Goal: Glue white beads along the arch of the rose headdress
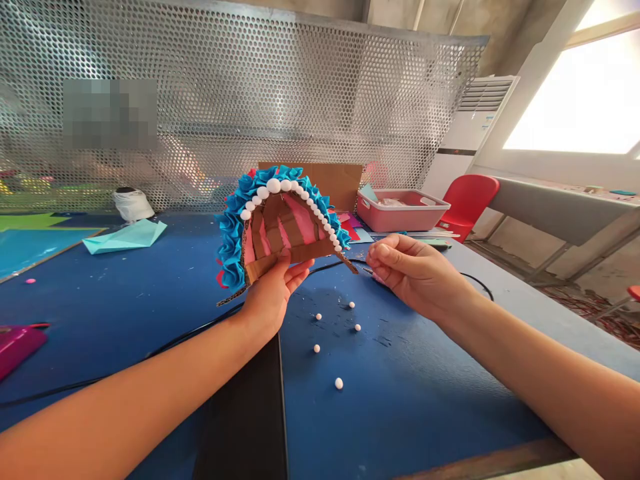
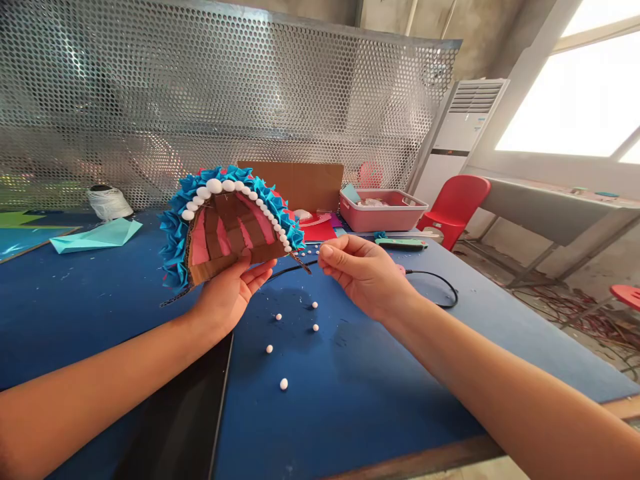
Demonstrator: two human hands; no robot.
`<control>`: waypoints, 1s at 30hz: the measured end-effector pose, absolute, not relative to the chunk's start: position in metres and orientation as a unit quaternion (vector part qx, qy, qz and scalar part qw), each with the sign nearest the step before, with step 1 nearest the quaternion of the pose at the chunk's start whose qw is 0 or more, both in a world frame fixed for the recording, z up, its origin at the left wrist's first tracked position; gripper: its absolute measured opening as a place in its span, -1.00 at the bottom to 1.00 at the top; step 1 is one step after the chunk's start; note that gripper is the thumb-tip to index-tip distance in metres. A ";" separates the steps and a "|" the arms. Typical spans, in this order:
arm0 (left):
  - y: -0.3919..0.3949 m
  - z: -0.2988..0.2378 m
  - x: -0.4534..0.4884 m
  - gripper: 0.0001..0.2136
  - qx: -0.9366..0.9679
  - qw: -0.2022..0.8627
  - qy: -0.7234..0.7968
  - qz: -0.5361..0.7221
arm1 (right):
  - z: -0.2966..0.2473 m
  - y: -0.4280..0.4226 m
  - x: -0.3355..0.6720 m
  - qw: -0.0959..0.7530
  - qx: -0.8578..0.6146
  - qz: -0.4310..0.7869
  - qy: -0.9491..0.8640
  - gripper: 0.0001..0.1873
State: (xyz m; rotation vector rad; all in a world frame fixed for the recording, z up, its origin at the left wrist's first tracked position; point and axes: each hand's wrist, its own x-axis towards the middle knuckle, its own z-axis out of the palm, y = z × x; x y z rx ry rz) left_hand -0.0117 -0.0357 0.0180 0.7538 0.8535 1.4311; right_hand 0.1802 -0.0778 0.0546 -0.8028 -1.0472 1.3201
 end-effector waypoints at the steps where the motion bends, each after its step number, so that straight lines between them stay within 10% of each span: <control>1: -0.035 0.017 -0.012 -0.71 0.326 0.611 0.370 0.620 | 0.055 -0.078 0.180 0.595 -0.347 0.570 -0.449 -0.74; 30: -0.037 0.023 -0.008 -0.71 0.312 0.635 0.334 0.622 | 0.027 -0.069 0.171 0.445 -0.351 0.688 -0.454 -0.53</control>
